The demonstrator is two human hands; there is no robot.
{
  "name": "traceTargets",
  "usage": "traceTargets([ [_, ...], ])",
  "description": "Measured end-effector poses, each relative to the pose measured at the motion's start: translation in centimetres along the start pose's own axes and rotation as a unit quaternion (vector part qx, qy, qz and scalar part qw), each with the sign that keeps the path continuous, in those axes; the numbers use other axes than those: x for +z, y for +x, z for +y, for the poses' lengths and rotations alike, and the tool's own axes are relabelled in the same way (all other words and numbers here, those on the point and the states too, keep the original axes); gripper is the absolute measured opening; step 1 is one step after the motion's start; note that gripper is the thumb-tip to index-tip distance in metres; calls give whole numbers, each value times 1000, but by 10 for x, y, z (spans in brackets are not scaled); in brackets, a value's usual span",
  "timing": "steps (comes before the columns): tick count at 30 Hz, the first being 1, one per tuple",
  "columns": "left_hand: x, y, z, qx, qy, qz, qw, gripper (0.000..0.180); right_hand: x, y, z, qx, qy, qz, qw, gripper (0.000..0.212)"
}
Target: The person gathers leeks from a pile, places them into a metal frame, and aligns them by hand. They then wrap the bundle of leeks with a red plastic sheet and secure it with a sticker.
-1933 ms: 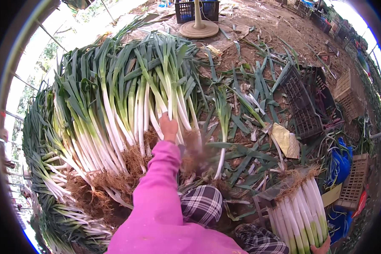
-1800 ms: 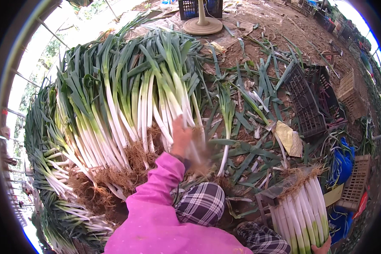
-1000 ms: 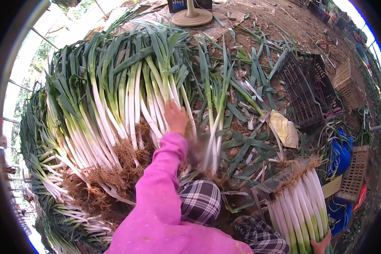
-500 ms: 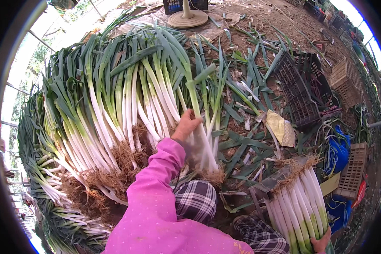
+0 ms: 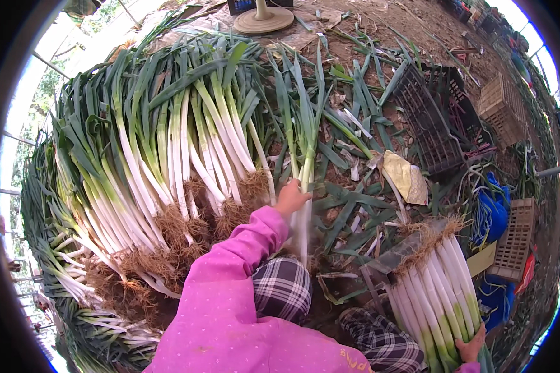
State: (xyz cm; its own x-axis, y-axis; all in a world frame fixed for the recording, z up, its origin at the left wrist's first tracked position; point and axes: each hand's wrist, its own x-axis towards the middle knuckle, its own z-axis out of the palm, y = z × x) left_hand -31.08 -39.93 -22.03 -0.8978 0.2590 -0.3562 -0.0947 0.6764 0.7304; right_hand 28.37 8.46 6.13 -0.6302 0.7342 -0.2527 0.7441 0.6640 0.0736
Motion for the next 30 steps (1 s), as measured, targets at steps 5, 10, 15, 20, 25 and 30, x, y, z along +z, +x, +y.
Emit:
traceTargets([
  [5, 3, 1, 20, 2, 8, 36, 999, 55, 5, -11, 10, -10, -12, 35, 999, 108],
  [10, -2, 8, 15, 15, 39, 62, 997, 57, 2, -7, -2, 7, -6, 7, 1000, 110],
  [15, 3, 34, -7, 2, -75, 10, 997, 63, 3, -6, 3, -18, -9, 15, 1000, 110],
  [20, 5, 46, -21, 0, -117, -11, 993, 65, 2, -2, -2, -2, -14, 8, 1000, 108],
  [25, 8, 42, -16, -54, -166, -82, 981, 74, 2, -7, 5, -2, -15, 18, 1000, 107],
  [30, 13, 31, -52, -22, -96, -161, 982, 72, 5, -4, 1, -6, -1, 7, 1000, 107],
])
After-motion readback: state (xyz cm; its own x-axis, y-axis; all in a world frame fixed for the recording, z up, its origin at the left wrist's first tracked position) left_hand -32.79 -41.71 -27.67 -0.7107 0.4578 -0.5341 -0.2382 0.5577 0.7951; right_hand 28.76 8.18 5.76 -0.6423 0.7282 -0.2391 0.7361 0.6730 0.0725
